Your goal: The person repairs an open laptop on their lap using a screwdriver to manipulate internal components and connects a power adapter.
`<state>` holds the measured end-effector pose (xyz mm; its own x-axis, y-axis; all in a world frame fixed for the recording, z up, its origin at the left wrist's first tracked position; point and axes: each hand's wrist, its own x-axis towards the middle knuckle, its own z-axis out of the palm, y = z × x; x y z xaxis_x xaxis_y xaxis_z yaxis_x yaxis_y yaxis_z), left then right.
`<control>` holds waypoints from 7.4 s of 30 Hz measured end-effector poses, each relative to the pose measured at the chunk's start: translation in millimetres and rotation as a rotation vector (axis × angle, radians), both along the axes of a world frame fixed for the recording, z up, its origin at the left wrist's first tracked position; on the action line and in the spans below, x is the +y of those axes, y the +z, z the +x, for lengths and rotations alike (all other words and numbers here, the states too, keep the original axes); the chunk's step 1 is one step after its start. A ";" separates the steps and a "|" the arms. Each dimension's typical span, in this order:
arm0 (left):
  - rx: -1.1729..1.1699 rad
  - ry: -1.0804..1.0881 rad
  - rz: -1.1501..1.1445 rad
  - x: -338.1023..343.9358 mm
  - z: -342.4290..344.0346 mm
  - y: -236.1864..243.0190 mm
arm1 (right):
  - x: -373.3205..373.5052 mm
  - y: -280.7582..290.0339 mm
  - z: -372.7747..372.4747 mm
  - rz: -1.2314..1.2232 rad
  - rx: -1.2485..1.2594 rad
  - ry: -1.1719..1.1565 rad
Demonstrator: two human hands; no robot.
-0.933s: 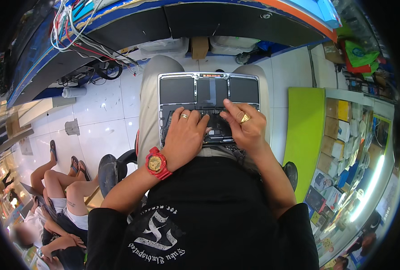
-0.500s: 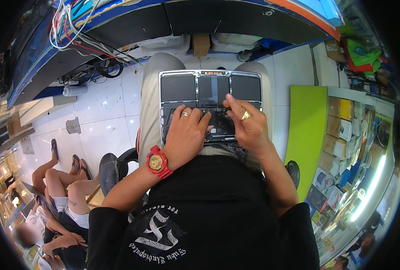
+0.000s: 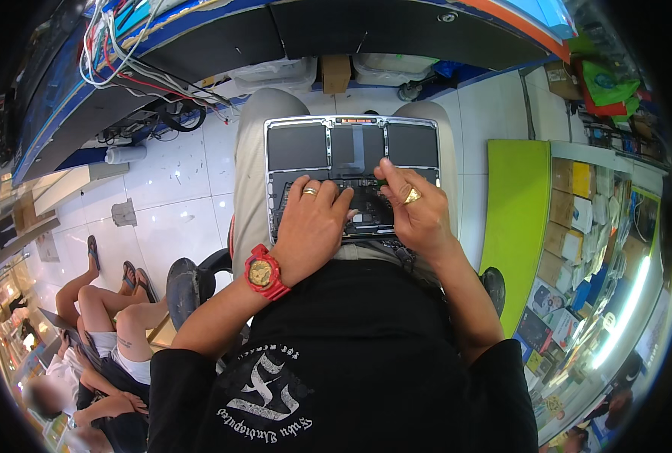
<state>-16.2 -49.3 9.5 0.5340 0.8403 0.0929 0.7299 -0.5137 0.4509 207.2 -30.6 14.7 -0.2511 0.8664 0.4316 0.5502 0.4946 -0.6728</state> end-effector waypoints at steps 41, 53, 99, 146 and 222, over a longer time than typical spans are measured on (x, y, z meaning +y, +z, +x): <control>0.057 -0.055 -0.028 11.6 3.7 -2.1 | -13.9 15.4 32.6 -0.599 0.762 -0.363; 0.134 -0.099 -0.010 23.5 3.0 2.5 | -9.4 6.2 43.7 -0.761 0.951 -0.405; 0.157 -0.094 -0.039 21.8 -2.7 7.8 | 244.9 107.9 4.0 0.088 0.595 -0.290; 0.131 -0.085 0.002 22.0 -1.9 1.1 | -33.9 1.6 12.3 -0.583 0.730 -0.177; 0.104 -0.079 0.008 19.9 -1.2 0.2 | -26.8 -40.7 -0.8 -0.670 0.921 -0.301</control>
